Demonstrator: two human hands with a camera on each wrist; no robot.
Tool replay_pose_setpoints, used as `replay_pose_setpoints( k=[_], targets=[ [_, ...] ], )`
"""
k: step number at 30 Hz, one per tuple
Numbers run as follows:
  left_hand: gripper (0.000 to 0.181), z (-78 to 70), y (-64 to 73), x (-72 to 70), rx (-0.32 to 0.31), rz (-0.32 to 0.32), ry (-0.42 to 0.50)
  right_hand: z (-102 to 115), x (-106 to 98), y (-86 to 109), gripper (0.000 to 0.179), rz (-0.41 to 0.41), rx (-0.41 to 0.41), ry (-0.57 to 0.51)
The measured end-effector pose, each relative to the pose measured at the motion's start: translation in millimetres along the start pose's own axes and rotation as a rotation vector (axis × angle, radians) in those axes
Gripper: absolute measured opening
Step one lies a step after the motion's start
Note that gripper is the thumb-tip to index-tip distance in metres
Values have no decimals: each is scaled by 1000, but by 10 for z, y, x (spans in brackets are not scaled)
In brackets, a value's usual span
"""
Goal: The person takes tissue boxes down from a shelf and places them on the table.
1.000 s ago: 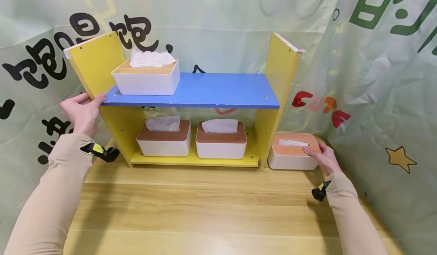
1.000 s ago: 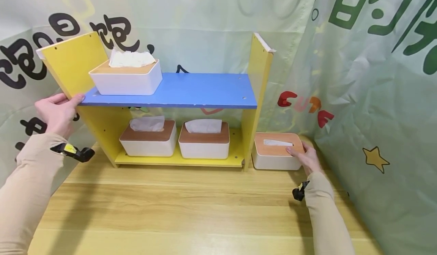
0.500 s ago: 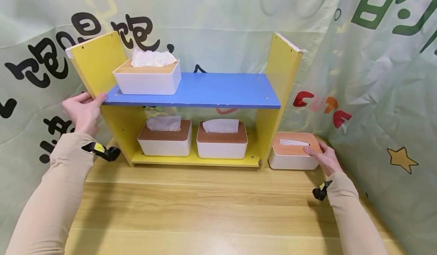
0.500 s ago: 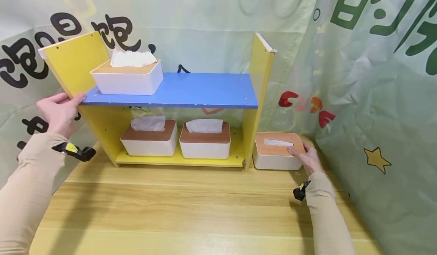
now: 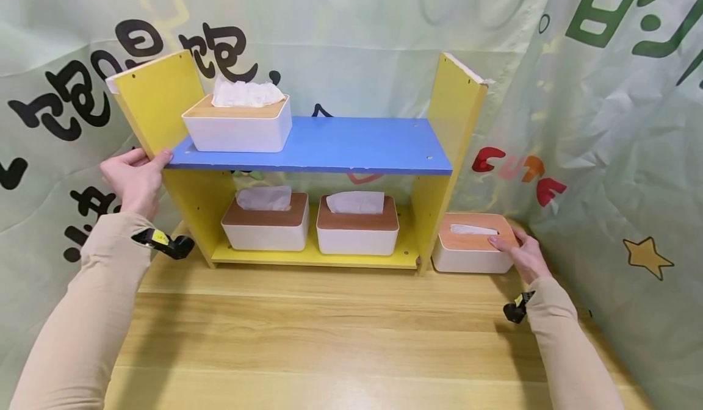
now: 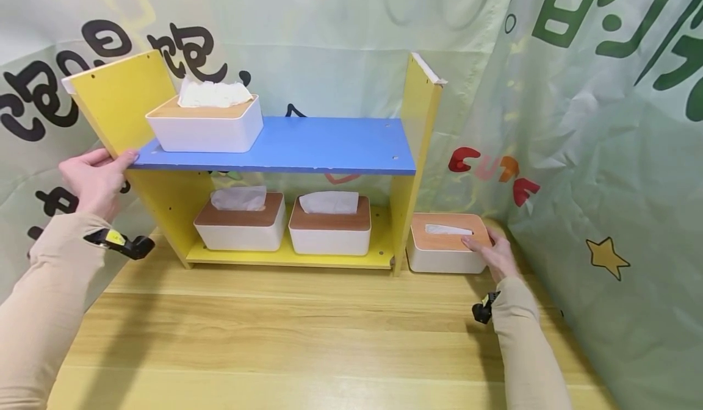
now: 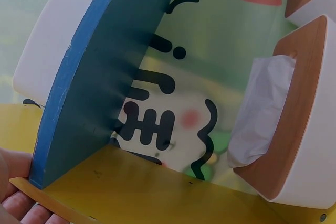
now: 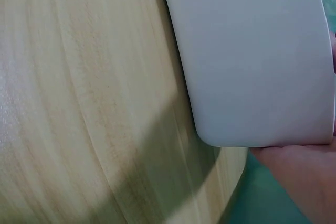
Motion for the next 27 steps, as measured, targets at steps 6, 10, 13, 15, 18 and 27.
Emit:
replay_pose_setpoints(
  k=[6,10,13,15,18,27],
  targets=[
    [25,0,10,11,4,3,8,3,-26,10,95,-10,6,13],
    [26,-2,19,12,9,0,6,15,-42,31,105,-27,36,46],
    [26,-1,21,12,13,-1,3,20,-47,52,110,-42,67,81],
    [25,1,21,12,16,-1,-1,22,-47,64,112,-54,80,97],
    [24,2,23,8,18,-3,-9,36,-39,86,114,-70,82,101],
    [24,-2,19,-6,28,-2,-18,65,3,148,114,-147,105,144]
  ],
)
Point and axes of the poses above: each hand's wrist, its own y-axis away from the middle knuckle, its own x-axis out of the palm, z = x × y, the point moved 1 cm from there along -y, towards the middle knuckle, and after that the axes turned 14 degrees about y, right-handed, at the moved point
